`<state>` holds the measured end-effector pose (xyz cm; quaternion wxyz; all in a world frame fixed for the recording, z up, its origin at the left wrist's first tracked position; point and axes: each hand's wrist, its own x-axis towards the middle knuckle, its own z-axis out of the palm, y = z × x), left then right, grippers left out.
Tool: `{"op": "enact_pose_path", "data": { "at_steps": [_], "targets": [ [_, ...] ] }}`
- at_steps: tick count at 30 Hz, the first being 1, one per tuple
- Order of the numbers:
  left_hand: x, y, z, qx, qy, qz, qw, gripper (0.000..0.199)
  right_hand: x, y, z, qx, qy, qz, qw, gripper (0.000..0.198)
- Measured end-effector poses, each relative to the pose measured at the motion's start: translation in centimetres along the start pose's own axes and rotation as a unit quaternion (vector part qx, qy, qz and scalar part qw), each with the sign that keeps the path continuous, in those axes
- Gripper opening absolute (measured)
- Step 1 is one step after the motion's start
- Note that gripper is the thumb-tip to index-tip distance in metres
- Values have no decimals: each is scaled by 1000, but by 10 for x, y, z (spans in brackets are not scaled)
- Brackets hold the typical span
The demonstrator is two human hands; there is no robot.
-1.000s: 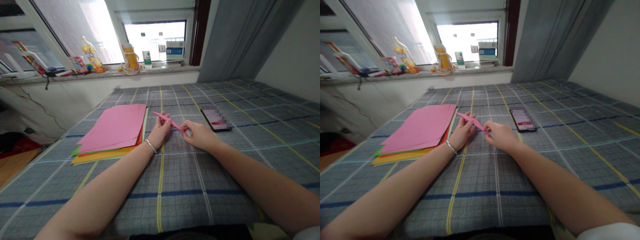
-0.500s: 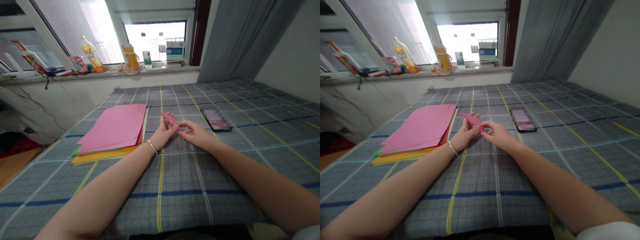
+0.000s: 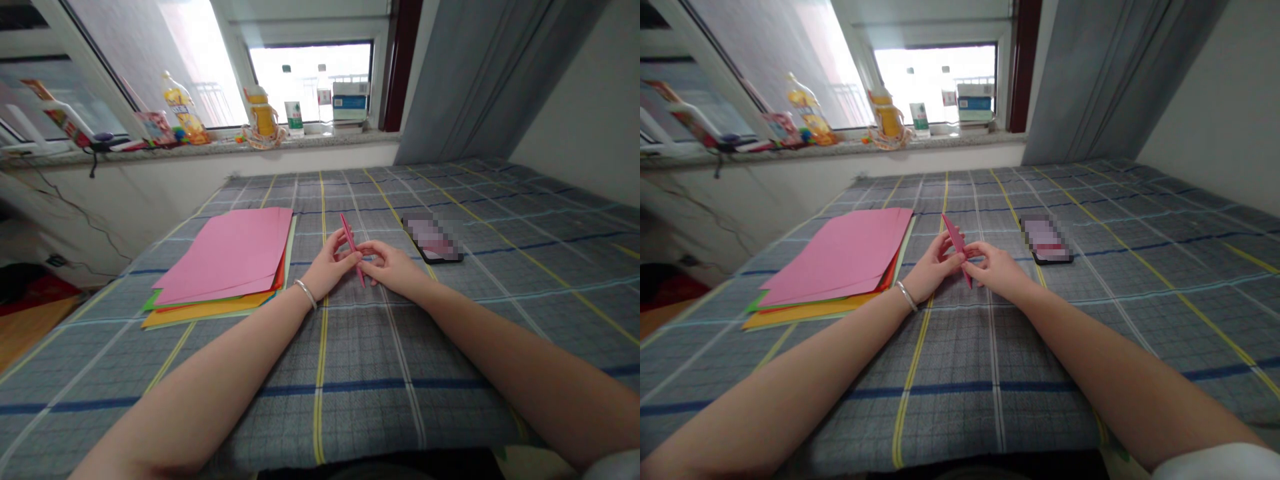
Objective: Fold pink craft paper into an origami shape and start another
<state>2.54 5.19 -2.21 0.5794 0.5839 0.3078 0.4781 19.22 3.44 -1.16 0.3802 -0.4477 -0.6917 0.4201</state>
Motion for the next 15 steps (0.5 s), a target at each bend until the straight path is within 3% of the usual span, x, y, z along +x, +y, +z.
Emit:
{"op": "enact_pose_path", "data": {
  "at_steps": [15],
  "targets": [
    [0,-1,6,3,27,-4,1000,64,2,-1,3,27,-4,22,999,27]
  ]
}}
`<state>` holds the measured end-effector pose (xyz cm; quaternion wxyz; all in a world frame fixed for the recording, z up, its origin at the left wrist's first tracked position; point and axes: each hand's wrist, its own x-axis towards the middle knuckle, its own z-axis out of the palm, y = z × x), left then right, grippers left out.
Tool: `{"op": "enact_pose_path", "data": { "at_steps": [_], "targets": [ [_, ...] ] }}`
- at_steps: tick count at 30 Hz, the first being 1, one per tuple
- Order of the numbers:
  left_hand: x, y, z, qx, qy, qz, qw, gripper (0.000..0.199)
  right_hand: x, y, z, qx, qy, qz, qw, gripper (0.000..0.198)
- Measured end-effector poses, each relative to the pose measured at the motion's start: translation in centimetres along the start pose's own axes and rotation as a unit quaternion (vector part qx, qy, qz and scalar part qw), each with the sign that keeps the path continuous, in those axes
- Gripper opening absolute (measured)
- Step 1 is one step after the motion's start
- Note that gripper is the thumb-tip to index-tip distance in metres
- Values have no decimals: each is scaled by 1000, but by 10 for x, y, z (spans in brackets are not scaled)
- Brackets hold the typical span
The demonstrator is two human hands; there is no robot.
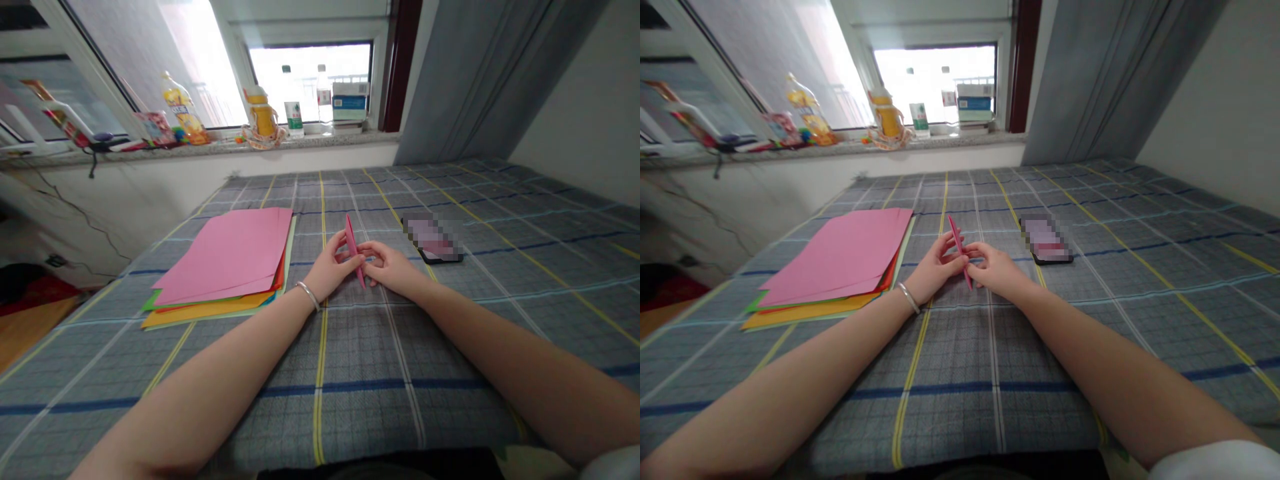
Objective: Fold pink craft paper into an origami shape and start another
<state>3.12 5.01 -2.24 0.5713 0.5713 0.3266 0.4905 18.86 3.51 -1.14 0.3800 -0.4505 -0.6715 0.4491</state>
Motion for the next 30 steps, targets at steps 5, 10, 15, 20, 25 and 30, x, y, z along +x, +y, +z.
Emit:
{"op": "enact_pose_path", "data": {
  "at_steps": [5,10,15,20,25,30],
  "targets": [
    [0,-1,1,-3,9,3,1000,64,-1,-2,0,-9,4,-9,1000,27],
    [-1,-1,4,-5,21,1,1000,64,-1,-2,0,-39,7,-6,999,31],
    [-1,0,5,12,27,-2,1000,64,-2,-3,1,-67,25,-12,997,34],
    [0,-1,6,22,24,-1,999,65,-3,-5,3,-120,49,-40,991,36],
    [0,0,6,15,17,1,1000,64,-3,-3,3,-154,64,-59,984,34],
    [-2,3,7,3,-2,-9,1000,62,-4,0,1,-173,94,-66,978,41]
  ]
}}
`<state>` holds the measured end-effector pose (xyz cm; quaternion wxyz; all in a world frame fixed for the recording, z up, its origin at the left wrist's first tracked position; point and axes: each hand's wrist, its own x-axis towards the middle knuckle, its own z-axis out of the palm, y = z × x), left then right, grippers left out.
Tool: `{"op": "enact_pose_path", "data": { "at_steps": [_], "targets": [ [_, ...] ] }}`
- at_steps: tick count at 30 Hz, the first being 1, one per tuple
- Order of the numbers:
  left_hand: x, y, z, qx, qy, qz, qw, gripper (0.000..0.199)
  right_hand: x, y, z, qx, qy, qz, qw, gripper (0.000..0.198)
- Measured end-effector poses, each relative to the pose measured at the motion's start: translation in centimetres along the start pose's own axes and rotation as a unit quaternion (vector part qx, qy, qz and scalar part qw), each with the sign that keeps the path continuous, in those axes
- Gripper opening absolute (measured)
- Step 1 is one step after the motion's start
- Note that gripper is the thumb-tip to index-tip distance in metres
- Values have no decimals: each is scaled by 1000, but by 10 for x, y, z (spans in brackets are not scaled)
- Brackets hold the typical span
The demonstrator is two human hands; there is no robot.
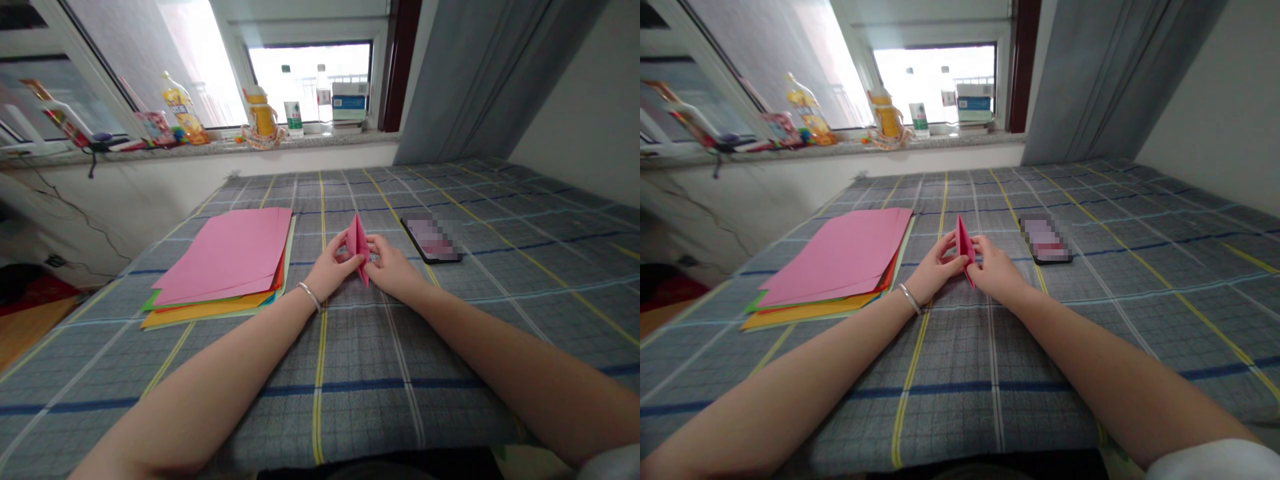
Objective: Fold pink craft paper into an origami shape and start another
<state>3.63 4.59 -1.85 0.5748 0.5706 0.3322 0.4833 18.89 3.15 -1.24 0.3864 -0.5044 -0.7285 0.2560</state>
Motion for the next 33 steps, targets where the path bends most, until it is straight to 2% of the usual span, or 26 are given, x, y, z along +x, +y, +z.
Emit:
{"op": "enact_pose_path", "data": {
  "at_steps": [12,15,17,19,23,28,33],
  "targets": [
    [2,-5,-7,15,-42,-1,999,63,1,0,-9,-98,22,-3,995,40],
    [4,-8,-12,46,-56,-4,997,70,2,4,-12,-92,20,-19,995,40],
    [5,-9,-17,103,-66,21,992,71,3,7,-15,-95,12,-24,995,39],
    [5,-7,-23,189,-80,58,977,71,3,11,-17,-102,-8,-22,995,41],
    [7,-6,-32,351,-120,113,922,66,7,22,-20,-113,-41,-46,992,46],
    [10,-10,-35,450,-124,182,865,63,11,31,-22,-125,-64,-72,987,42],
    [6,-9,-35,528,-128,218,811,54,11,29,-29,-219,-108,-100,965,43]
  ]
}}
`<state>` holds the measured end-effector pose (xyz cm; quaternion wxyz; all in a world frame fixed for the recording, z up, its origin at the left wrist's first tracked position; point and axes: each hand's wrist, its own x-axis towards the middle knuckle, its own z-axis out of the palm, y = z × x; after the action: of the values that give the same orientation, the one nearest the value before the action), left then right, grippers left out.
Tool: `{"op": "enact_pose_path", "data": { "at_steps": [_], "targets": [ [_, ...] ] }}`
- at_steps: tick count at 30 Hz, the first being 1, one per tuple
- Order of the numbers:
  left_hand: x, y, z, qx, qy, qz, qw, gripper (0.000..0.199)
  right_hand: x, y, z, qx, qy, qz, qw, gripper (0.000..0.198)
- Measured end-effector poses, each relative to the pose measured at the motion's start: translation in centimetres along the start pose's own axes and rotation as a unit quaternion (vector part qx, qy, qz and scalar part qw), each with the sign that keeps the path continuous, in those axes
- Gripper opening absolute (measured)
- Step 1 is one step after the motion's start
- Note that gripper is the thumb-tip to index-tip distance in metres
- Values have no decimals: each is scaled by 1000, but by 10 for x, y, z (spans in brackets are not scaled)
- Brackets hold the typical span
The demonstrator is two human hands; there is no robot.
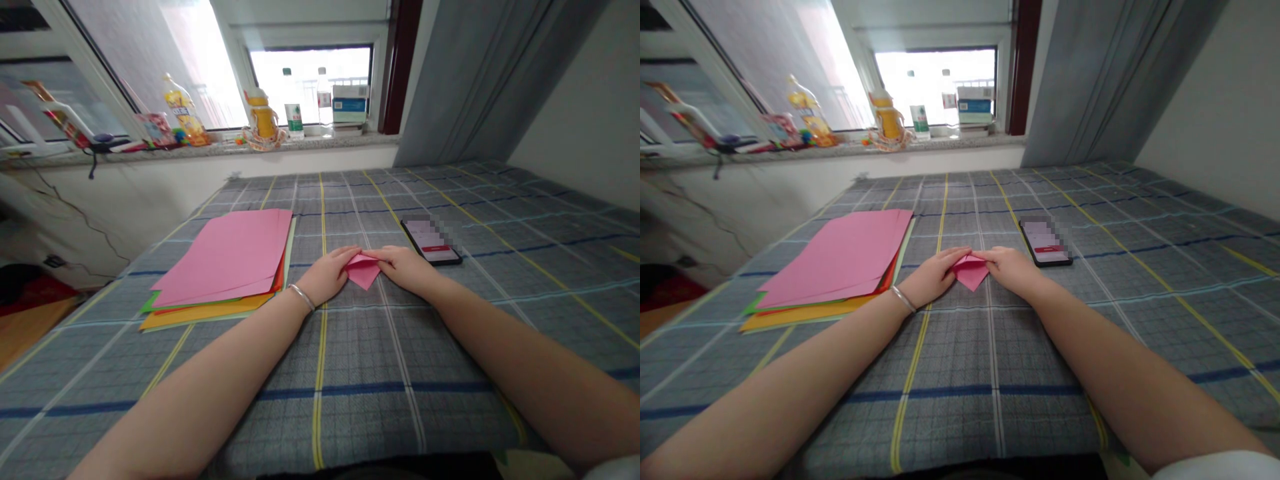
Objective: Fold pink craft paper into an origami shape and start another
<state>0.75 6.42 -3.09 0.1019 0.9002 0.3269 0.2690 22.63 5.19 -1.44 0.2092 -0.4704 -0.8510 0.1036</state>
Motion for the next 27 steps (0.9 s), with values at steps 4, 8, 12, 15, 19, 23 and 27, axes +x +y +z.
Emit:
{"op": "enact_pose_path", "data": {
  "at_steps": [4,8,12,15,19,23,27],
  "targets": [
    [-3,3,-4,87,-38,20,995,46,-3,1,-5,-52,-38,9,998,42],
    [-4,4,-10,143,-66,24,987,40,-4,2,-7,-55,-58,4,997,41],
    [-3,3,-16,152,-86,39,984,38,-5,2,-7,-52,-65,-10,996,40],
    [-3,2,-19,149,-99,51,982,38,-5,3,-8,-44,-76,-6,996,43],
    [-2,0,-22,152,-113,56,980,35,-6,2,-10,-24,-90,13,996,45],
    [-1,-2,-23,153,-120,65,979,34,-4,0,-11,12,-93,41,995,43],
    [-1,-1,-24,157,-120,71,978,38,-2,-5,-7,-30,-81,68,994,45]
  ]
}}
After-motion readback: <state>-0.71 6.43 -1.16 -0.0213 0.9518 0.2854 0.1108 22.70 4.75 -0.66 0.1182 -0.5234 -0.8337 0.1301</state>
